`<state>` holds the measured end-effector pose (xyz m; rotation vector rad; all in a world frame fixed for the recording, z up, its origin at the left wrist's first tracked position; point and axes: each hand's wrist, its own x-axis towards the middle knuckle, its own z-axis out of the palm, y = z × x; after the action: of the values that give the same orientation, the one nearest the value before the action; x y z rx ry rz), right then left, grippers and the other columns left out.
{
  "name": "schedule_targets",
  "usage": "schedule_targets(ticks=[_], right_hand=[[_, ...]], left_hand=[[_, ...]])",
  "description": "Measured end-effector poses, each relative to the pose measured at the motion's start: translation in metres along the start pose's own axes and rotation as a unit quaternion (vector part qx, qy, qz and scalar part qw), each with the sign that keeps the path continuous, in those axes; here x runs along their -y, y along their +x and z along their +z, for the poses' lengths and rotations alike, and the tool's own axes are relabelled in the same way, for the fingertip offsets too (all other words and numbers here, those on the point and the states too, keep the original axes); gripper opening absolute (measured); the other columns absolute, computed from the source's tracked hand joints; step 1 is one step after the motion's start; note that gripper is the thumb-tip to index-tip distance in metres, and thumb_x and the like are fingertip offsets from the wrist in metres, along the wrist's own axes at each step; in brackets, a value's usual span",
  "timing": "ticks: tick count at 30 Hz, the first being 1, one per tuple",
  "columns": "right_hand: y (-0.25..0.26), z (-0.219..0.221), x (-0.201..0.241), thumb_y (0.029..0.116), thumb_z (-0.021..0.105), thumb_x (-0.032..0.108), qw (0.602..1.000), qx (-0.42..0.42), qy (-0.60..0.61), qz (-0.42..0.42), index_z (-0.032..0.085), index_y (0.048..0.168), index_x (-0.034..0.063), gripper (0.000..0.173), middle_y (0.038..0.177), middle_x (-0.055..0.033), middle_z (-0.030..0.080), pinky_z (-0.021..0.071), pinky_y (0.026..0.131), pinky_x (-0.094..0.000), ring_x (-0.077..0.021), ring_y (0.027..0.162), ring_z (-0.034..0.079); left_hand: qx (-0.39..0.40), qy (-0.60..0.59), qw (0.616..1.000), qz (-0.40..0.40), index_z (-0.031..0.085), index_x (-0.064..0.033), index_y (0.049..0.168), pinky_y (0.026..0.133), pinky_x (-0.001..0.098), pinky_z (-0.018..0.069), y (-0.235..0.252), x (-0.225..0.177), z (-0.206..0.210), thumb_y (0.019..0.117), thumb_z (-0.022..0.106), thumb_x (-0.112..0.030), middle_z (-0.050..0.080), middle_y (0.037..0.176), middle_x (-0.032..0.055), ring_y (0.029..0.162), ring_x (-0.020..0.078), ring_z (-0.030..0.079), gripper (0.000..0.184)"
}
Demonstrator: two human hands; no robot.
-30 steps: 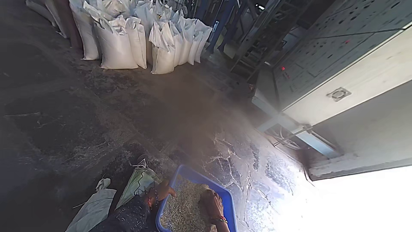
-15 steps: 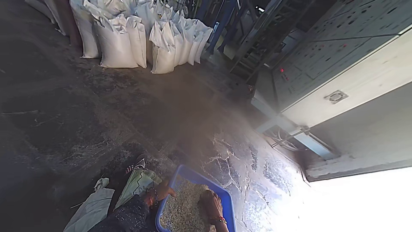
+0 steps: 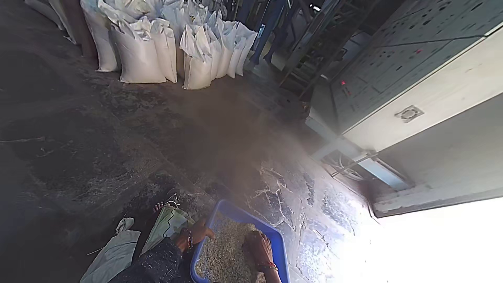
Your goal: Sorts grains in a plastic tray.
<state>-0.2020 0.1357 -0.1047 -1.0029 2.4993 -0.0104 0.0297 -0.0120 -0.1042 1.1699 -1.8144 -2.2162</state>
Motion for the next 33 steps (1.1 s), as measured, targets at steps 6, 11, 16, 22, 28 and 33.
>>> schedule_targets(ticks=[6, 11, 16, 22, 28, 33], right_hand=[[-0.002, -0.002, 0.002, 0.1029, 0.058, 0.042, 1.000, 0.004, -0.010, 0.009, 0.060, 0.140, 0.0034, 0.054, 0.145, -0.0244, 0.056, 0.0360, 0.118, -0.0543, -0.0401, 0.140, 0.049], [-0.002, -0.002, 0.002, 0.1029, 0.059, 0.040, 1.000, -0.001, -0.006, 0.000, 0.061, 0.139, 0.0025, 0.052, 0.144, -0.0244, 0.058, 0.0361, 0.117, -0.0538, -0.0402, 0.139, 0.050], [0.000, 0.001, 0.000, 0.1024, 0.059, 0.040, 1.000, -0.003, -0.009, 0.001, 0.061, 0.139, 0.0029, 0.053, 0.143, -0.0250, 0.057, 0.0363, 0.117, -0.0543, -0.0410, 0.138, 0.050], [0.000, 0.000, 0.000, 0.1034, 0.058, 0.039, 1.000, -0.002, -0.011, -0.001, 0.061, 0.140, 0.0041, 0.051, 0.143, -0.0241, 0.058, 0.0372, 0.117, -0.0544, -0.0405, 0.138, 0.050], [0.000, -0.001, -0.002, 0.1020, 0.062, 0.039, 1.000, -0.007, 0.004, -0.007, 0.060, 0.140, 0.0023, 0.053, 0.143, -0.0256, 0.058, 0.0366, 0.118, -0.0532, -0.0410, 0.139, 0.050], [0.000, -0.001, -0.001, 0.1019, 0.061, 0.039, 1.000, -0.006, 0.008, 0.002, 0.061, 0.140, 0.0035, 0.052, 0.146, -0.0245, 0.056, 0.0368, 0.117, -0.0540, -0.0411, 0.141, 0.048]], left_hand=[[0.004, 0.004, 1.000, -0.006, 0.051, 0.0071, 0.138, 0.099, 0.0449, 0.0486, -0.004, -0.004, 0.000, 0.0888, 0.070, 0.003, 0.059, 0.128, 0.0258, 0.113, 0.0297, 0.061, 0.052], [0.006, 0.000, 1.000, 0.001, 0.050, 0.0070, 0.139, 0.100, 0.0449, 0.0483, -0.003, -0.004, 0.000, 0.0884, 0.069, 0.003, 0.058, 0.130, 0.0262, 0.115, 0.0303, 0.060, 0.055], [0.004, -0.003, 1.000, 0.004, 0.051, 0.0072, 0.138, 0.100, 0.0445, 0.0488, -0.004, -0.004, 0.000, 0.0884, 0.069, 0.004, 0.059, 0.129, 0.0262, 0.114, 0.0299, 0.061, 0.053], [0.007, 0.002, 1.000, 0.004, 0.050, 0.0066, 0.140, 0.101, 0.0459, 0.0481, -0.002, -0.001, -0.001, 0.0885, 0.070, 0.002, 0.058, 0.131, 0.0267, 0.116, 0.0313, 0.060, 0.055], [0.005, -0.006, 1.000, 0.019, 0.050, 0.0073, 0.139, 0.100, 0.0451, 0.0491, 0.002, 0.004, -0.001, 0.0866, 0.071, 0.001, 0.059, 0.128, 0.0263, 0.114, 0.0302, 0.061, 0.057], [0.007, 0.000, 1.000, -0.001, 0.050, 0.0068, 0.140, 0.100, 0.0453, 0.0489, -0.002, -0.001, -0.001, 0.0891, 0.070, 0.000, 0.059, 0.128, 0.0263, 0.114, 0.0307, 0.061, 0.055]])
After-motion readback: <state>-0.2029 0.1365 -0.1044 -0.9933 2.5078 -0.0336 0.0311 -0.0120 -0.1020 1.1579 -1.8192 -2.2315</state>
